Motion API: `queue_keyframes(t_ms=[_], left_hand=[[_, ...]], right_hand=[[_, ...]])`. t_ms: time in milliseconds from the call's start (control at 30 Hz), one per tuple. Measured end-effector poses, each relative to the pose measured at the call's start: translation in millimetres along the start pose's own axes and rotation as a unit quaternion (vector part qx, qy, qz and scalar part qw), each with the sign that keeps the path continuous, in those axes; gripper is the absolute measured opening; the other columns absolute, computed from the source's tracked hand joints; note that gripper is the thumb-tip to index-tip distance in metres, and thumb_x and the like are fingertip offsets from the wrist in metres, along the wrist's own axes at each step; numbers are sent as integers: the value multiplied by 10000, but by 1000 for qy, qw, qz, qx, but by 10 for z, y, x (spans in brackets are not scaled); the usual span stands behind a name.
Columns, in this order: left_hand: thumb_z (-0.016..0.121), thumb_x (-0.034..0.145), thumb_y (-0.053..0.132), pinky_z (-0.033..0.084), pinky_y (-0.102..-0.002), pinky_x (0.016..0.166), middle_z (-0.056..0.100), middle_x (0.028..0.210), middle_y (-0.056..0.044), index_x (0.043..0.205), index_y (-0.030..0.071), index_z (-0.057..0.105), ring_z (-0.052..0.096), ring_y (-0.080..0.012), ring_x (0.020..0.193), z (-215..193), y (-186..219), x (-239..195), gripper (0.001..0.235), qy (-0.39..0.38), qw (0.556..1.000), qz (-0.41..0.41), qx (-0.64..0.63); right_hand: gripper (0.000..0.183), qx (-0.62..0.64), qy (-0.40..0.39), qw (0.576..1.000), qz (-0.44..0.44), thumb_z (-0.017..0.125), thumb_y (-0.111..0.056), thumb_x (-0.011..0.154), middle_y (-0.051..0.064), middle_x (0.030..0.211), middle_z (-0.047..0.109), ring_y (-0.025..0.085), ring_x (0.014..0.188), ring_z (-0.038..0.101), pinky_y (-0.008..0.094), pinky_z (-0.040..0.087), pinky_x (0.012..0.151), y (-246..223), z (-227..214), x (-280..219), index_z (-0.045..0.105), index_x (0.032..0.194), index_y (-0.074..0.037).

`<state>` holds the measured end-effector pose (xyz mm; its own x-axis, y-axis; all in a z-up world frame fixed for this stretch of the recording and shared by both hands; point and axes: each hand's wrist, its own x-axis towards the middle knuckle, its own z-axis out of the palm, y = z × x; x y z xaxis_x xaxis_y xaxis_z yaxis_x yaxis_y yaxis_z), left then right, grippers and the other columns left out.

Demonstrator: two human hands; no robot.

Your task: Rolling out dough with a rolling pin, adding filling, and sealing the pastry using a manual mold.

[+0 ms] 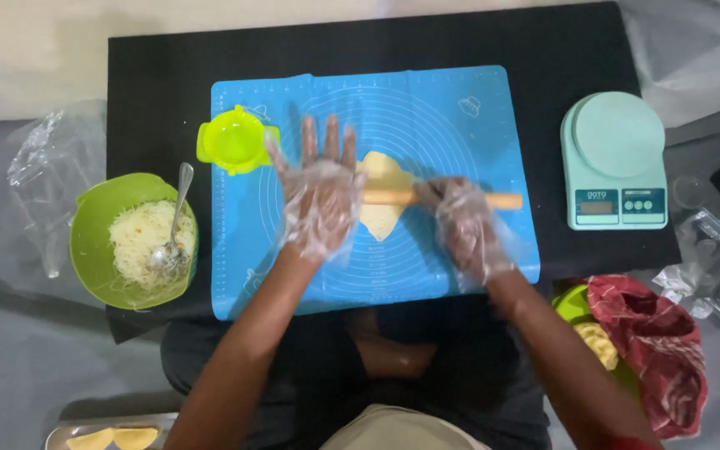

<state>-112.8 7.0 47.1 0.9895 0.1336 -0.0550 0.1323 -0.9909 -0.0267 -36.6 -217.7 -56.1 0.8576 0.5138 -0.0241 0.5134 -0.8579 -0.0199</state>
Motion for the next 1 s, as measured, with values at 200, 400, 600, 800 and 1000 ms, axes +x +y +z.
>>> queue_keyframes(t_ms=[200, 400, 600, 800, 1000], left_hand=[[267, 1085, 521, -39, -781, 1166, -5, 1734, -32, 1667, 212, 80, -18, -293, 1593, 152, 123, 424, 685, -129, 990, -47, -34], [301, 1086, 431, -7, -788, 1170, 92, 1738, -71, 1661, 152, 121, 72, -333, 1596, 170, 244, 118, 664, -114, 991, -57, -27], [295, 1094, 418, 26, -775, 1171, 95, 1730, -77, 1652, 103, 139, 69, -338, 1585, 176, 313, -89, 660, -151, 988, -31, -31], [299, 1080, 487, 27, -749, 1196, 95, 1731, -42, 1646, 119, 127, 76, -303, 1588, 74, 423, -311, 697, -188, 981, -27, -32], [417, 1043, 538, 129, -757, 1182, 116, 1729, -98, 1641, 93, 146, 117, -294, 1582, 271, 554, -676, 793, -129, 992, -14, 6]], right_hand=[[203, 33, -11, 999, -1, 493, -28, 953, -38, 680, 527, 92, 521, 473, 259, 424, 498, 40, 19, 489, 579, 815, -149], [198, 68, -41, 997, 2, 498, -30, 955, -37, 688, 534, 93, 527, 478, 257, 428, 504, 100, 215, 298, 584, 823, -150], [193, 93, -46, 995, 3, 504, -31, 957, -36, 696, 541, 94, 534, 482, 254, 432, 510, 108, 203, 79, 589, 832, -151], [187, 112, -48, 992, -3, 510, -33, 959, -34, 703, 548, 94, 540, 486, 251, 437, 515, 119, 146, -78, 594, 841, -151], [182, 131, -43, 990, -15, 516, -35, 961, -33, 711, 555, 95, 547, 491, 248, 441, 521, 173, 69, -310, 599, 849, -152]])
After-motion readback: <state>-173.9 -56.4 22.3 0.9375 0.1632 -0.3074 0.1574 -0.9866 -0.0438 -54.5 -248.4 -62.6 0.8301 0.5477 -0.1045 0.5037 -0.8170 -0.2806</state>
